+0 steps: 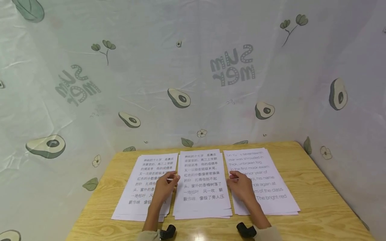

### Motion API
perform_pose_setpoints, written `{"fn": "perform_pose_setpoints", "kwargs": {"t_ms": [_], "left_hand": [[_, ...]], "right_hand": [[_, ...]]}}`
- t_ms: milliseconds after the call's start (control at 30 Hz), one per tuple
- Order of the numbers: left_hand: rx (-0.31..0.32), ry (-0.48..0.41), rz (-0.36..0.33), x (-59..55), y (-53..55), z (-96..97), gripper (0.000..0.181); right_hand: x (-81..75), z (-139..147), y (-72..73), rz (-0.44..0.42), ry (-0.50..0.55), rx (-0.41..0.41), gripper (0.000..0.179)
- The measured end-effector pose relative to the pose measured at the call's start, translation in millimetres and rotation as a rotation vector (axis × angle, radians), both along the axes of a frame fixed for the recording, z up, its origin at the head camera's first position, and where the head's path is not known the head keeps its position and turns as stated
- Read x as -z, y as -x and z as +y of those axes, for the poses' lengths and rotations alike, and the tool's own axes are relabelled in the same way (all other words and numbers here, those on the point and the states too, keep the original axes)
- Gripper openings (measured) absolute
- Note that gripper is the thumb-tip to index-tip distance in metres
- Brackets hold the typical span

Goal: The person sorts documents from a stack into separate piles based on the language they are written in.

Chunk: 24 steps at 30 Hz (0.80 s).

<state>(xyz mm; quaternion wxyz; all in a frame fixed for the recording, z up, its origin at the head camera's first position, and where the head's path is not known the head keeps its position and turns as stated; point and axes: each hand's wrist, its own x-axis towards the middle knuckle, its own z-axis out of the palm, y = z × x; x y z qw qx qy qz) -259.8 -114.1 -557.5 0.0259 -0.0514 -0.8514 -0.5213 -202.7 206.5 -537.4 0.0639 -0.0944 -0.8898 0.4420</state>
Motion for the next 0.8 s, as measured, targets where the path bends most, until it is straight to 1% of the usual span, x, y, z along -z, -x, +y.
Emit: {"fn": "perform_pose_setpoints", "kwargs": {"t_ms": [100,200,400,567,700,800], "left_hand": [[-0.008,-0.012,0.009,-0.2,0.3,-0.1,0.044],[-0.018,0.003,0.024,-0.3,1.1,-0.8,0.043],[-0.052,0.062,-0.005,4.2,0.2,-0.9,0.039],[-0.07,0.097,-0.022,6.9,0.3,0.9,0.039],[-0.071,0.118,-0.032,8.0,0.9,1.5,0.04],[-0.062,0.137,-0.028,7.7,1.4,1.4,0.038]], "right_hand": [[-0.7,2,0.9,0.005,-0.001,-0.003,0.045],[-0.7,2,1.8,0.008,-0.001,-0.013,0.045],[4.0,-1,2.6,-0.014,-0.013,-0.05,0.044],[4.1,-4,2.1,-0.019,-0.027,-0.068,0.044],[3.8,-6,2.4,-0.029,-0.036,-0.082,0.046],[4.6,-8,3.5,-0.033,-0.054,-0.085,0.047]]}}
